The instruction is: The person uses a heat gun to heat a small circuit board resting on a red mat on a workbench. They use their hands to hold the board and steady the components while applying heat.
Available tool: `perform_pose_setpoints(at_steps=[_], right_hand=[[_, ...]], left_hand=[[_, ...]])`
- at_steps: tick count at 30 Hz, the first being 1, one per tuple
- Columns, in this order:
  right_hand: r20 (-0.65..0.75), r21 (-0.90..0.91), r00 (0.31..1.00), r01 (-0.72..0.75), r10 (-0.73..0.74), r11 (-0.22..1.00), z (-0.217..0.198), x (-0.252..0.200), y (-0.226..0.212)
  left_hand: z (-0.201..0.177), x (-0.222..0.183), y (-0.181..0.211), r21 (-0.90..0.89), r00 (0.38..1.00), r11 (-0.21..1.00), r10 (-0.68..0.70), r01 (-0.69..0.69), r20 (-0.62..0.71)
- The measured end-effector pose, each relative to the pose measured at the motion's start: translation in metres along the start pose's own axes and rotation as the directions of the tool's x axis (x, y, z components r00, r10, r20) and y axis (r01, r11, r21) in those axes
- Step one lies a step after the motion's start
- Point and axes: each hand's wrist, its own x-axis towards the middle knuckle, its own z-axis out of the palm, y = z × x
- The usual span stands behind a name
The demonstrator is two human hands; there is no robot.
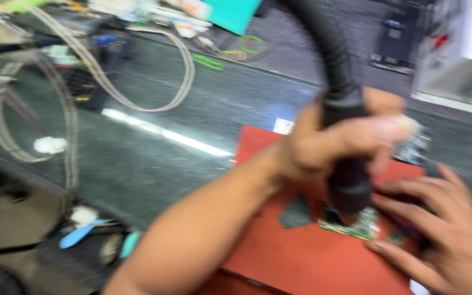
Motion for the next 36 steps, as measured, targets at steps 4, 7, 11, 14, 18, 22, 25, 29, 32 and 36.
perform_pose_setpoints(at_steps=[4,7,11,14,18,22,25,29,32,36], right_hand=[[-0.065,0.220,0.996,0.070,-0.057,0.973,0.048,-0.021,0.047],[-0.019,0.344,0.992,0.127,-0.128,0.930,0.077,-0.035,0.090],[0.019,0.269,0.999,0.025,-0.032,0.963,0.091,-0.042,0.098],[-0.021,0.342,1.000,0.020,-0.014,0.939,0.072,-0.032,0.066],[-0.079,0.435,0.996,0.003,0.035,0.901,0.048,-0.035,0.042],[-0.092,0.219,0.996,0.004,0.017,0.976,0.030,-0.014,0.019],[-0.091,0.101,0.996,0.001,0.008,0.995,0.012,-0.002,0.005],[0.070,0.045,0.997,0.030,-0.033,0.999,-0.017,0.012,-0.011],[0.064,0.105,0.995,0.076,-0.083,0.992,-0.028,0.020,-0.017],[0.080,0.126,0.995,0.040,-0.050,0.991,-0.033,0.028,-0.024]], left_hand=[[0.005,0.005,-0.006,0.011,0.996,0.996,0.093,-0.093,0.014],[-0.003,0.003,-0.006,-0.026,0.979,0.981,0.192,-0.191,0.074],[-0.002,0.006,-0.003,-0.048,0.982,0.988,0.154,-0.149,0.106],[-0.002,0.005,-0.004,-0.009,0.980,0.984,0.176,-0.176,0.096],[-0.003,0.005,-0.008,-0.029,0.975,0.976,0.218,-0.217,0.048],[-0.005,0.004,0.001,-0.053,0.976,0.982,0.185,-0.179,0.118],[-0.001,0.004,0.003,0.069,0.985,0.985,0.154,-0.159,0.077],[0.004,0.004,0.003,0.060,0.994,0.994,0.092,-0.088,-0.058],[0.004,0.004,0.007,-0.020,0.998,1.000,0.001,-0.002,-0.066],[0.002,-0.001,0.014,0.110,0.999,0.993,0.025,-0.030,0.048]])
